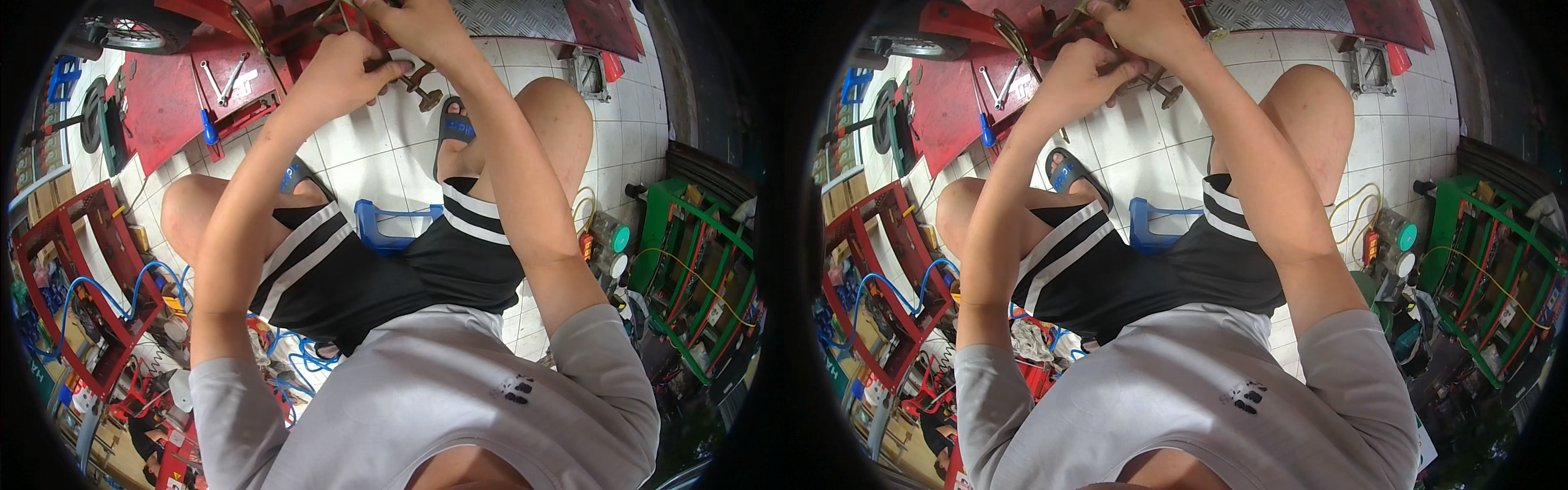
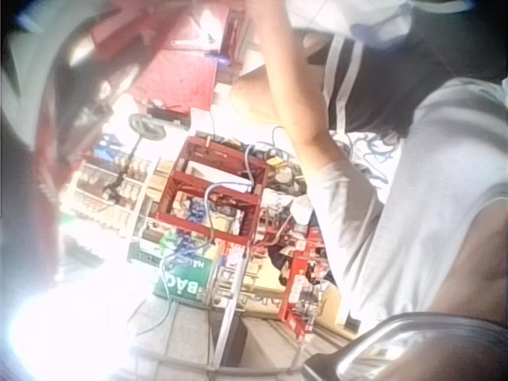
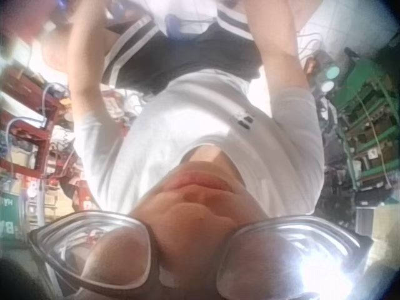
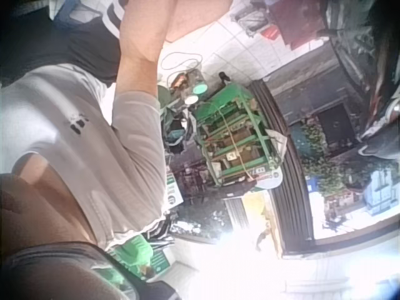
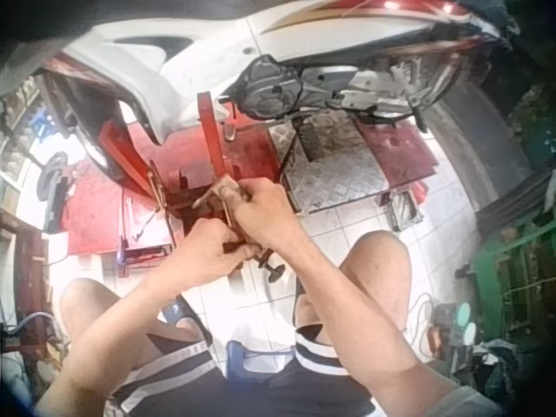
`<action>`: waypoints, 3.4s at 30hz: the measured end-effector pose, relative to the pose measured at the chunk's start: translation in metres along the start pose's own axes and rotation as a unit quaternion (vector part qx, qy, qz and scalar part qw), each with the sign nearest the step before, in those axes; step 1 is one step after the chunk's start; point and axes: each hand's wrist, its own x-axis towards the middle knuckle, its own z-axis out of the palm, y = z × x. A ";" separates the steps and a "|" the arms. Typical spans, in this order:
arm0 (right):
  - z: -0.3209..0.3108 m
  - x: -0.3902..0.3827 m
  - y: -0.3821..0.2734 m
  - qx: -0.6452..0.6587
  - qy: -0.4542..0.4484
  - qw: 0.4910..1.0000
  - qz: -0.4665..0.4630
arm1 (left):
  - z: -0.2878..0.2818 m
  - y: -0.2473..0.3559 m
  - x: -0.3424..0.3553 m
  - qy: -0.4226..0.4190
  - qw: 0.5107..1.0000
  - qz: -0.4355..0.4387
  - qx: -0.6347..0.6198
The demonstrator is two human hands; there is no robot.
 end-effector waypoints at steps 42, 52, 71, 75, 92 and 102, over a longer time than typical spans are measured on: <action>0.004 0.003 0.000 0.011 -0.010 1.000 -0.007 | 0.001 -0.006 -0.009 0.053 0.990 0.131 0.022; 0.007 0.001 0.008 0.002 0.007 1.000 0.010 | 0.001 -0.003 -0.011 0.058 0.987 0.150 0.030; 0.006 0.005 0.011 0.022 -0.043 0.999 0.023 | 0.008 -0.012 -0.010 0.098 0.975 0.186 -0.068; 0.005 0.003 0.010 0.012 -0.041 0.999 0.018 | 0.000 -0.001 -0.012 0.019 0.997 0.066 -0.033; 0.008 0.003 0.006 0.016 -0.019 1.000 0.016 | 0.012 -0.008 -0.007 0.108 0.976 0.173 -0.082; 0.010 0.003 0.011 0.029 -0.016 0.999 0.001 | 0.013 -0.007 -0.009 0.099 0.987 0.128 0.016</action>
